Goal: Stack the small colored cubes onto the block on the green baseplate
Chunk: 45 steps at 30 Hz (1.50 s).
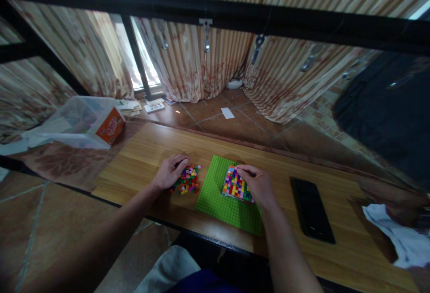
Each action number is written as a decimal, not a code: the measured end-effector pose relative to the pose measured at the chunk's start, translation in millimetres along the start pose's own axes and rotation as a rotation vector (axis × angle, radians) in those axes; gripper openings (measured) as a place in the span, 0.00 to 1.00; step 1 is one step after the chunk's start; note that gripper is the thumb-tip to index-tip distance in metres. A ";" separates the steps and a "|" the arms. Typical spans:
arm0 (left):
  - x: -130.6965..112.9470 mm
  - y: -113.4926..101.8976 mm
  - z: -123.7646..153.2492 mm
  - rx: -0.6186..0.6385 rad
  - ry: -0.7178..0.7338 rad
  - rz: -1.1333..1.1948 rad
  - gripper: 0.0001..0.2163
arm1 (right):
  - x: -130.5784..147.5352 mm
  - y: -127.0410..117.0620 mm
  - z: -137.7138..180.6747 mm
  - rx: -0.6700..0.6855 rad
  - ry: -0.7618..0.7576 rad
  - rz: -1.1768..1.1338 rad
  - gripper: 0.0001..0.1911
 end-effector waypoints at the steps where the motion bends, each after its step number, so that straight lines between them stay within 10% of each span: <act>1: 0.1 0.2 0.0 0.003 0.001 0.000 0.13 | -0.3 0.4 -0.2 0.008 0.008 -0.016 0.21; 18: -0.5 0.4 -0.3 -0.013 0.006 0.008 0.14 | -8.2 4.6 -0.1 0.135 0.065 -0.089 0.21; 32: 1.3 2.5 -0.4 0.004 0.020 0.015 0.13 | 18.9 -3.1 25.3 0.364 -0.492 0.473 0.52; 45: 2.7 4.8 1.0 -0.014 0.030 0.003 0.12 | 9.1 4.0 30.8 0.306 -0.471 0.521 0.52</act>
Point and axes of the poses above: each hand's wrist, its own z-axis away from the middle knuckle, its own y-axis out of the palm, x = y × z, the point moved 6 cm from there along -z, towards the middle knuckle, and after that the axes turned 9 degrees about -x, right-handed, at the moved point
